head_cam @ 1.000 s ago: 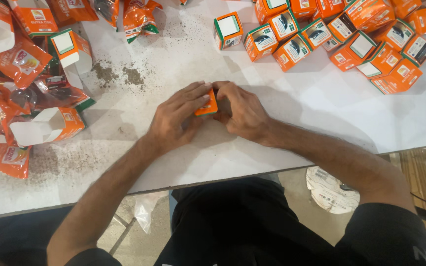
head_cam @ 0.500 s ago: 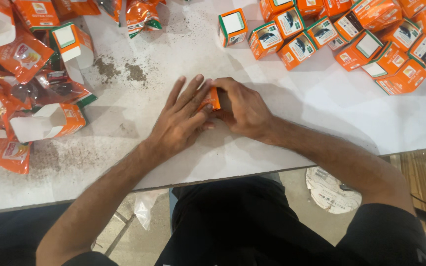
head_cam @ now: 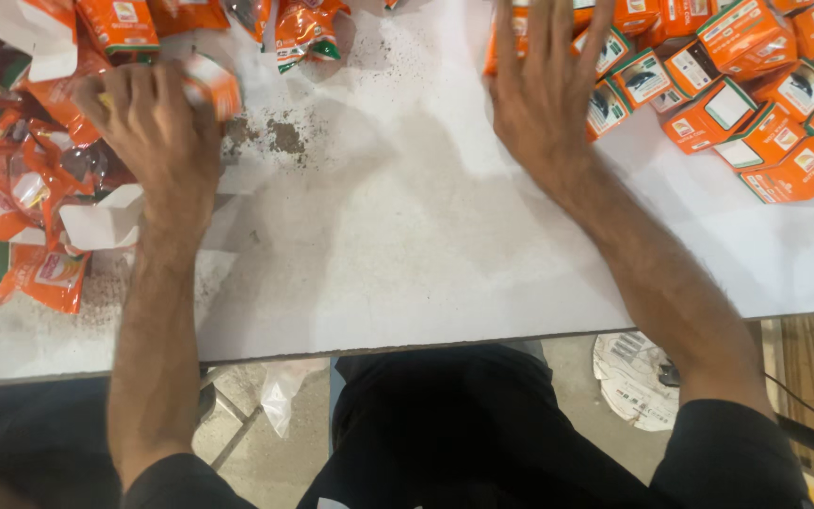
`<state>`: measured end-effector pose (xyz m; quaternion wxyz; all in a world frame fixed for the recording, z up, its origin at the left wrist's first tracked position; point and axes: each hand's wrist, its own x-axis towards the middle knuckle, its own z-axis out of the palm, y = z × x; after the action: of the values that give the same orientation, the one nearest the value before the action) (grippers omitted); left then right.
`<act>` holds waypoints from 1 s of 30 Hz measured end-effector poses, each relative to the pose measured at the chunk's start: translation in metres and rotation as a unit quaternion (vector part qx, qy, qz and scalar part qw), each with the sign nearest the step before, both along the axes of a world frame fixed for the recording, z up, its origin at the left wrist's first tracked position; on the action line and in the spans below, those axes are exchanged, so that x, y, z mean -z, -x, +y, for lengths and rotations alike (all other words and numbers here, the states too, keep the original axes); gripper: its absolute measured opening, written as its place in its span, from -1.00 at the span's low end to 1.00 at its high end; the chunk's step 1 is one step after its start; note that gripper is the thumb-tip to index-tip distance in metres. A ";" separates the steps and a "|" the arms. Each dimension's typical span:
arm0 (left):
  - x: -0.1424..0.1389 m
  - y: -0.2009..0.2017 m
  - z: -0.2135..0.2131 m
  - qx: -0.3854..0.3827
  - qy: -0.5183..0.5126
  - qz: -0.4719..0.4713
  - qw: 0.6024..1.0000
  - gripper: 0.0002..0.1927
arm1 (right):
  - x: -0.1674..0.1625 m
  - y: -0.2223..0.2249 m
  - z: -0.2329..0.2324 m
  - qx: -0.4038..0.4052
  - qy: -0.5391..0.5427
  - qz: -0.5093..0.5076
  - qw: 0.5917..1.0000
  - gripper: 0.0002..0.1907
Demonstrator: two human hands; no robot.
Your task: The person sits at a table covered with piles of orange sachets and small cardboard boxes. They repeatedly pick up a sachet, open a small box, place the sachet inside, close the box flaps, and set the filled box aside with the other packed boxes.
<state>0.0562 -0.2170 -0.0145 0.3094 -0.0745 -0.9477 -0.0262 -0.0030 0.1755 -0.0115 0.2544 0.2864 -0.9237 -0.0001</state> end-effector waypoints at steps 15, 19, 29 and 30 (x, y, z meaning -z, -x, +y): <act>0.013 0.090 0.059 0.237 -0.009 -0.048 0.970 -0.49 | 0.025 -0.070 -0.025 -0.220 0.311 -0.364 0.850 -0.38; 0.016 0.059 0.070 0.230 -0.128 -0.146 0.954 -0.57 | 0.029 -0.072 -0.021 -0.203 0.282 -0.338 0.874 -0.38; -0.004 -0.066 0.128 0.395 -0.193 0.087 0.894 -0.63 | 0.038 -0.077 -0.017 -0.231 0.260 -0.307 0.886 -0.31; -0.002 -0.064 0.132 0.454 -0.160 0.079 0.873 -0.64 | 0.037 -0.077 -0.017 -0.237 0.255 -0.307 0.886 -0.30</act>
<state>0.1198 -0.0851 -0.0121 0.3454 -0.4477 -0.7646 -0.3093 0.0741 0.1581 -0.0488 0.0149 0.4083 -0.8283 0.3833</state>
